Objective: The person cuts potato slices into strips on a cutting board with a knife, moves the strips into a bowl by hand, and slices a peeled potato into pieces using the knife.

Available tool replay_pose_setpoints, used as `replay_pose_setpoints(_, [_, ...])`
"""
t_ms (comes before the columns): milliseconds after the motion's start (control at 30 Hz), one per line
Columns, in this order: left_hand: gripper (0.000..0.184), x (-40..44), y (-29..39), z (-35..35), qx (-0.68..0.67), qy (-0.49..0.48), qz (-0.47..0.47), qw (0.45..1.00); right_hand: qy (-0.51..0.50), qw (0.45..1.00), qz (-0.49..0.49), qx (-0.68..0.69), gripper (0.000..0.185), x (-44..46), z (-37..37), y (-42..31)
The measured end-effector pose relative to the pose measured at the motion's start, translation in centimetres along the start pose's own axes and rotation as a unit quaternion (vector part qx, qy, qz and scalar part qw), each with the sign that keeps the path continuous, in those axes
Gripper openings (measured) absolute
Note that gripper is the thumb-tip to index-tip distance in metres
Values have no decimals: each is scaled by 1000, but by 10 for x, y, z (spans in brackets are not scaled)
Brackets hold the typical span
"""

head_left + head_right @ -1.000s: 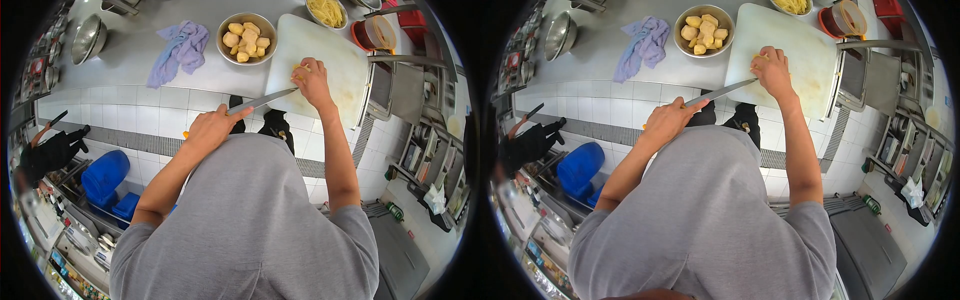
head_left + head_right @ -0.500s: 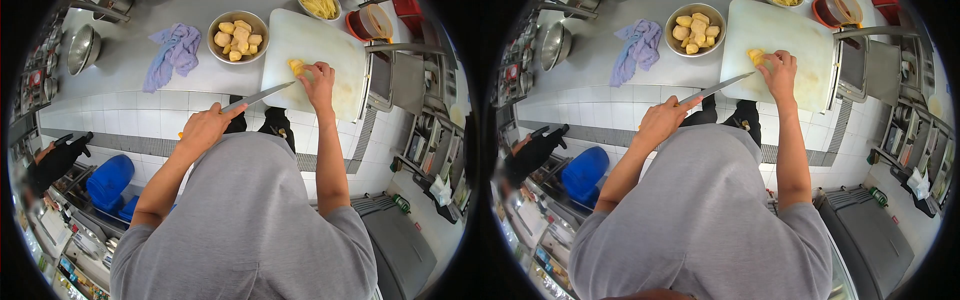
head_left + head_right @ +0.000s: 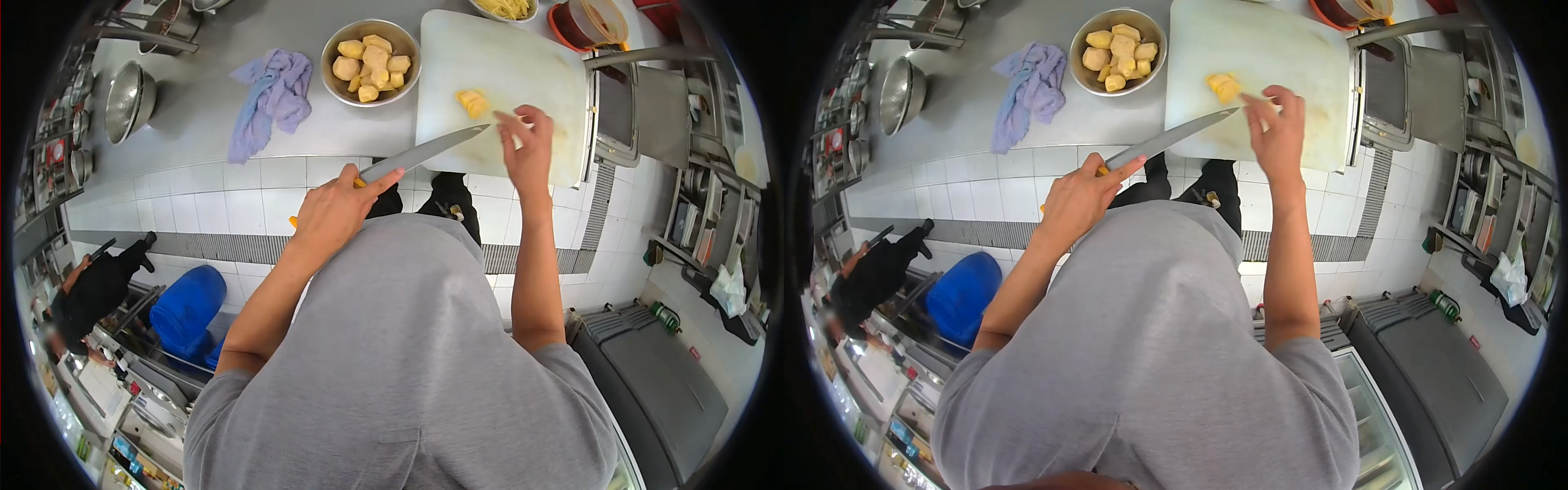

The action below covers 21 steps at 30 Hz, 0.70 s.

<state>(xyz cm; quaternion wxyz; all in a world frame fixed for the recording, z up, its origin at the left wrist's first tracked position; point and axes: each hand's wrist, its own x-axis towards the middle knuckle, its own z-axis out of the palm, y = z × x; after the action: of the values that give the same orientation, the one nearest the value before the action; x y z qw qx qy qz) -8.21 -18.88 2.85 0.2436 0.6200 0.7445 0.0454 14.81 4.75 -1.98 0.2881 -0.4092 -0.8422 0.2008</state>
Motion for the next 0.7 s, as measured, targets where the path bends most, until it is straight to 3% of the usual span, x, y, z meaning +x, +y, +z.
replay_pose_setpoints(33, [70, 2, 1, 1, 0, 1, 3, 1000, -37, 996, -77, -28, 29, -1, -2, -4])
replay_pose_setpoints(200, [68, 8, 4, -9, 14, 19, 10, 1000, -69, 990, -100, -67, 29, 0, 4, 1])
replay_pose_setpoints(367, [68, 8, 1, -7, 33, 39, 27, 998, -105, 980, -152, -69, 14, 18, 4, 6])
replay_pose_setpoints(700, [70, -21, -13, -20, -9, 33, -38, 999, -152, 978, -135, -37, 13, 44, 22, 13])
